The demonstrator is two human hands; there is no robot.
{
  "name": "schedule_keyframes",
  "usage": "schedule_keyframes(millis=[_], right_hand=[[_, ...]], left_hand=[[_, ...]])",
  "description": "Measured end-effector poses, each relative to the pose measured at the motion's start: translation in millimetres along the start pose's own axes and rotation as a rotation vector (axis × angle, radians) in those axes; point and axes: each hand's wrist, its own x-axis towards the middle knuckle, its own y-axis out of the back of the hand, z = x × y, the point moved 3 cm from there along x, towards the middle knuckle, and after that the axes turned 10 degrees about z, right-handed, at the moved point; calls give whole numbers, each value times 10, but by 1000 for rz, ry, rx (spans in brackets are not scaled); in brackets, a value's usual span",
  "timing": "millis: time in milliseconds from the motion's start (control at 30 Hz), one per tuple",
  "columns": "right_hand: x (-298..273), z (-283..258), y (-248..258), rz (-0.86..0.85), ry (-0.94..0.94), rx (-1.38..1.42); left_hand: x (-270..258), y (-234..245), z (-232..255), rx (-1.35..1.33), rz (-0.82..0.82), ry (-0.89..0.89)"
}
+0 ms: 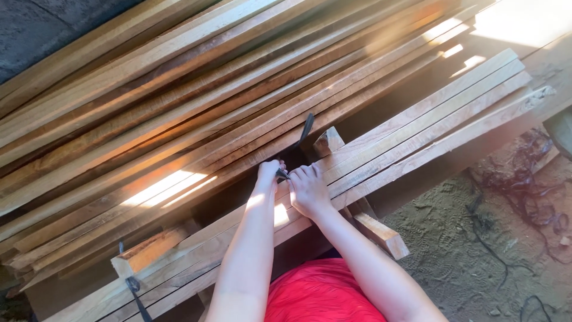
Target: The recorder is grouping several thin wooden strips together and securing them into bundles using plastic cable ties.
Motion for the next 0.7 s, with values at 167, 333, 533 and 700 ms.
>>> schedule_keyframes(millis=[167,333,533,700], right_hand=[[-133,16,28,-53,-61,63],[-227,103,-29,53,-135,281],[-359,14,42,99,-135,264],[-365,28,-12,95,-107,189]], left_hand=[[-302,4,110,134,24,31],[78,-91,-21,206,67,144],[382,-51,-193,199,131,76],[-308,-11,244,371,-3,182]])
